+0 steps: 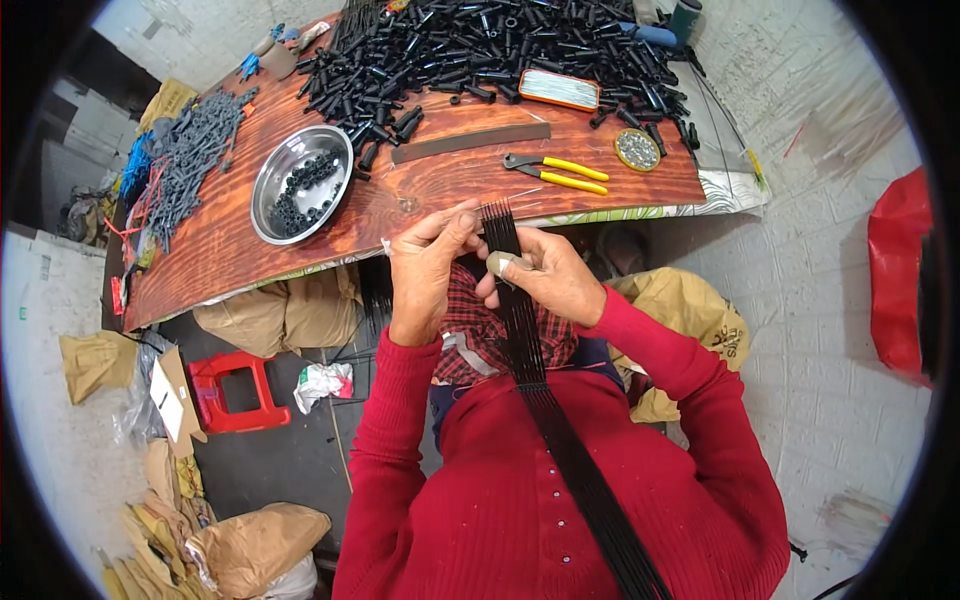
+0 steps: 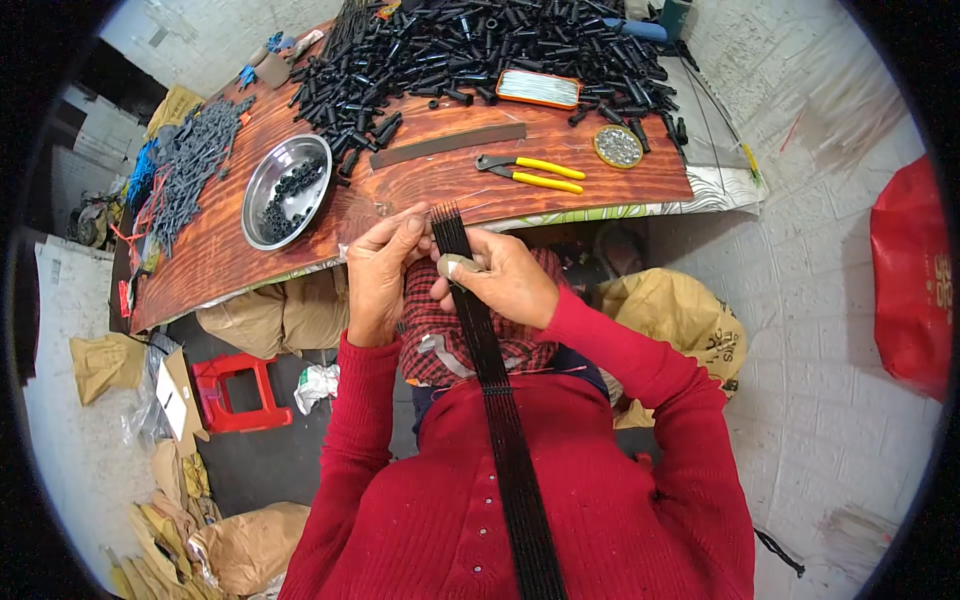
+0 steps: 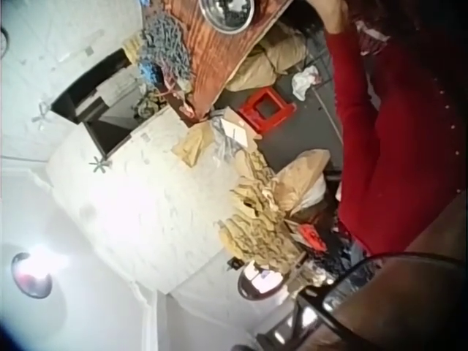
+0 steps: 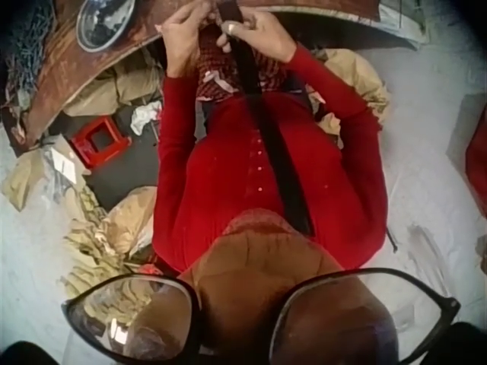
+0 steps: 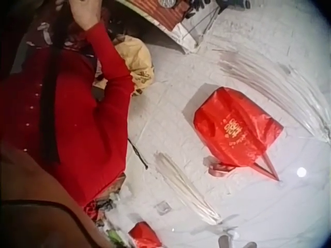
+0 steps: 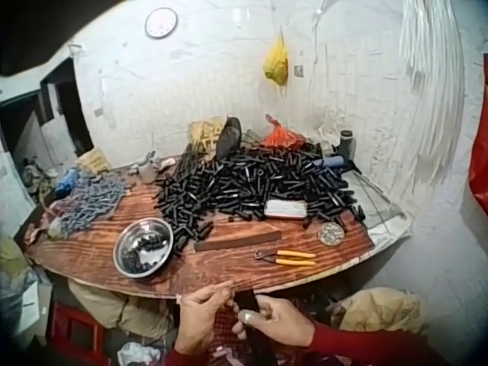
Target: Picking up multiple black wires, aligning them, and using pliers to assemble or trim them.
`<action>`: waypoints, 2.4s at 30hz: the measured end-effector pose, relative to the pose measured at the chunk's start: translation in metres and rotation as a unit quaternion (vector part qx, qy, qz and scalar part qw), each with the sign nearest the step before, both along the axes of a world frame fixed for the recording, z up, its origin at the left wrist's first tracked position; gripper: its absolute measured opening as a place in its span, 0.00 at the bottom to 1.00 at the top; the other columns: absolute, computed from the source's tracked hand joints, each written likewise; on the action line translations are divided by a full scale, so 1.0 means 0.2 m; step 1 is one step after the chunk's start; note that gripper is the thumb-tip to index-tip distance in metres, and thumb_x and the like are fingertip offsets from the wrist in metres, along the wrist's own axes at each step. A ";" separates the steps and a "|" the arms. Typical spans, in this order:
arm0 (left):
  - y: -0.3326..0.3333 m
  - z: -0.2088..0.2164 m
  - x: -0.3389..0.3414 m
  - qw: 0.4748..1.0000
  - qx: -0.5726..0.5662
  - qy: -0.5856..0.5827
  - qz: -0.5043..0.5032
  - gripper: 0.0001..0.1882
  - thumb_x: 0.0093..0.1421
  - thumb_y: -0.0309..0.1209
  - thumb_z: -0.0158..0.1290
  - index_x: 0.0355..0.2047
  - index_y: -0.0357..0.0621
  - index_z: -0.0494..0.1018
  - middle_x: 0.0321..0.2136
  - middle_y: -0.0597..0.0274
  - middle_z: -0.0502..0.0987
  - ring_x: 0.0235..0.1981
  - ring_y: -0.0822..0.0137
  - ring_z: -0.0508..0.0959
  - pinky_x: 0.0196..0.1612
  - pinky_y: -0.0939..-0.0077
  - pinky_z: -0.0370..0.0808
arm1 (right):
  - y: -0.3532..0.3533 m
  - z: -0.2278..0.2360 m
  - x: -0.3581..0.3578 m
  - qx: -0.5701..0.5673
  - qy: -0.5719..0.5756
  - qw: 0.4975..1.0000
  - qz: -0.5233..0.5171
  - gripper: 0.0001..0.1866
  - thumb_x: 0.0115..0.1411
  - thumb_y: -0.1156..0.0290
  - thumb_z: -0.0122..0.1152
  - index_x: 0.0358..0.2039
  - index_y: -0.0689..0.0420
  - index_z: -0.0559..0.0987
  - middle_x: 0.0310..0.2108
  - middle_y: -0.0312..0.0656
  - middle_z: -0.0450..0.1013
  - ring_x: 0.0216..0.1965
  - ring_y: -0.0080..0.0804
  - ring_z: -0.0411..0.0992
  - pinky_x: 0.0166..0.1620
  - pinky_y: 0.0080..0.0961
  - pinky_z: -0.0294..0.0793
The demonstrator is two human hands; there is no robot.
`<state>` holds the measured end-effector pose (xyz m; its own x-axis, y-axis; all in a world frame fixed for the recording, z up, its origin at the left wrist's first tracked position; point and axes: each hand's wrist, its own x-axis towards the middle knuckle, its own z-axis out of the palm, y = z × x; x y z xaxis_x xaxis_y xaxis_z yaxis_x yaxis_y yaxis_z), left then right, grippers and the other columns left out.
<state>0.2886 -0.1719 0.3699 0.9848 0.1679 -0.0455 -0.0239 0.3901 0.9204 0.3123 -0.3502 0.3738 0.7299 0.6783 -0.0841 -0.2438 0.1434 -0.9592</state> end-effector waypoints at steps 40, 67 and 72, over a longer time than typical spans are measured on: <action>0.12 -0.12 0.11 0.995 0.012 0.073 -0.064 0.16 0.63 0.33 0.59 0.48 0.36 0.79 0.30 0.66 0.79 0.30 0.76 0.76 0.37 0.79 0.76 | 0.08 -0.07 0.06 -0.064 0.023 0.996 -0.052 0.14 0.69 0.67 0.51 0.47 0.65 0.69 0.30 0.45 0.77 0.29 0.29 0.77 0.35 0.25 0.78; 0.70 -0.30 1.19 0.618 0.774 -0.083 0.110 0.10 0.55 0.35 0.55 0.36 0.53 0.82 0.27 0.48 0.80 0.29 0.46 0.80 0.33 0.53 0.78 | 0.03 -0.16 0.22 -0.080 0.035 0.993 -0.079 0.17 0.69 0.61 0.53 0.46 0.64 0.67 0.28 0.47 0.76 0.27 0.30 0.77 0.34 0.25 0.80; 0.89 -0.14 1.11 0.665 0.724 -0.114 0.144 0.10 0.55 0.37 0.56 0.35 0.51 0.83 0.27 0.49 0.81 0.28 0.50 0.82 0.36 0.59 0.79 | 0.03 -0.18 0.23 -0.072 0.023 0.994 -0.076 0.18 0.70 0.60 0.51 0.46 0.64 0.67 0.29 0.47 0.76 0.27 0.30 0.77 0.34 0.26 0.80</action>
